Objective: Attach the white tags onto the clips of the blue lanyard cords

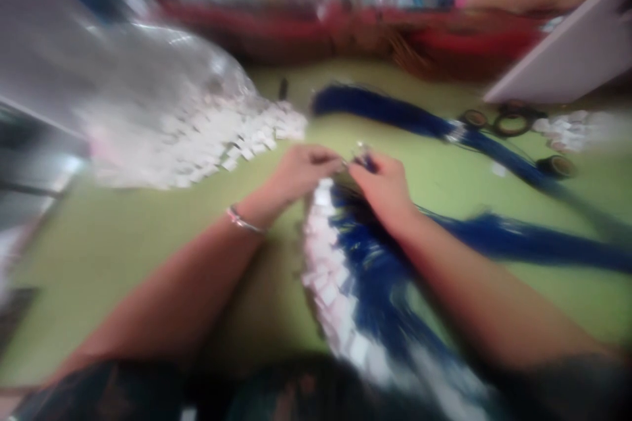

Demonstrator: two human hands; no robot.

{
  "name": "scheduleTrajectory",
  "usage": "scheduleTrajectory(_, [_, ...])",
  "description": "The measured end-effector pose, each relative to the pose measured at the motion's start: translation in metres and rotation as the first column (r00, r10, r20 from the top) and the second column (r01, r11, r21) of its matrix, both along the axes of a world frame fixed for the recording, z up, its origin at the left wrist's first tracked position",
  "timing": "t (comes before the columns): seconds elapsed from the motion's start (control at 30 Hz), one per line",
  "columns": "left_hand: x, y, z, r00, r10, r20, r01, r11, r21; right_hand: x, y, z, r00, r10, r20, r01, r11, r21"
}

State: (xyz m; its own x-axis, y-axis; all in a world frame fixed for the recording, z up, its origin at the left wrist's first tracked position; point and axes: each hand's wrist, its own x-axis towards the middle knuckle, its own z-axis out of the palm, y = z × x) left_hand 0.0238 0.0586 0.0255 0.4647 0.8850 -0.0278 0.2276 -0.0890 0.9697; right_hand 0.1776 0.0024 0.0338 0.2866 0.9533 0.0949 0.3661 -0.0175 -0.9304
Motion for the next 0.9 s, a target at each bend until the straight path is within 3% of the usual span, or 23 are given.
scheduleTrajectory(0.2, [-0.006,0.006,-0.005,0.969,0.011,0.245,0.049,0.97,-0.237,0.002,0.001,-0.001,0.996,-0.043,-0.076,0.045,0.999,0.018])
scheduleTrajectory(0.33, [-0.004,0.004,-0.003,0.951,0.028,0.308,0.063,0.958,-0.28,0.001,0.0,0.0,1.0,0.011,-0.006,-0.01,0.998,0.062])
scheduleTrajectory(0.73, [0.002,-0.004,0.006,0.98,0.044,0.195,0.016,0.955,-0.295,-0.002,-0.006,0.0,0.971,0.077,0.227,-0.107,0.987,0.123])
scheduleTrajectory(0.9, [0.009,-0.01,0.007,0.987,0.143,0.068,-0.126,0.97,-0.207,-0.003,-0.004,-0.006,0.919,0.059,0.389,-0.117,0.985,0.125])
